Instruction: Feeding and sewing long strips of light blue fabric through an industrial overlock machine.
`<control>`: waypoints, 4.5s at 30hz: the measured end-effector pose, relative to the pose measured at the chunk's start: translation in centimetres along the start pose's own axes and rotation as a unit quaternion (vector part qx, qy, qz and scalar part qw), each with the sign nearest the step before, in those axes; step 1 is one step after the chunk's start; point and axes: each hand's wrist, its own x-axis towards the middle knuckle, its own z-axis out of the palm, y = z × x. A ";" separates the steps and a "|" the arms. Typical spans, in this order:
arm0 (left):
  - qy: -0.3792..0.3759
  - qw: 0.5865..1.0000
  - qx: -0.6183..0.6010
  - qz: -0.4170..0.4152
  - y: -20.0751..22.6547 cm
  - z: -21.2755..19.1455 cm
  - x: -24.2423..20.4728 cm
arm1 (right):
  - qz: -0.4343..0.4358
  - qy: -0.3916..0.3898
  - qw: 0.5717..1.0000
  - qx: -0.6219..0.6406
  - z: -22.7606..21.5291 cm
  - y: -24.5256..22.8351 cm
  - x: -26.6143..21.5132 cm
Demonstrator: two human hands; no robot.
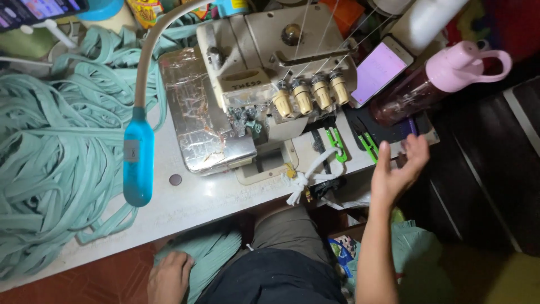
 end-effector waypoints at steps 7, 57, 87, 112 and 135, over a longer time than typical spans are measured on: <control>0.106 0.969 -0.212 0.072 -2.8 -1.3 0.0 | 0.008 -0.257 0.956 0.143 -0.1 -15.8 -6.1; 0.111 0.728 -0.505 0.450 16.9 -28.2 0.0 | 0.208 -0.466 0.704 0.493 6.7 -14.3 -6.1; 0.417 0.739 0.045 0.528 9.8 -27.4 4.0 | 0.071 -0.439 0.882 0.155 -3.4 -11.7 -5.6; 0.423 0.766 0.027 0.484 11.1 -27.7 5.2 | 0.095 -0.382 0.902 0.179 -3.9 -11.6 -6.4; 0.516 0.807 0.212 0.193 16.3 -21.6 -1.7 | 0.057 -0.554 0.778 0.291 -1.2 -13.0 -10.4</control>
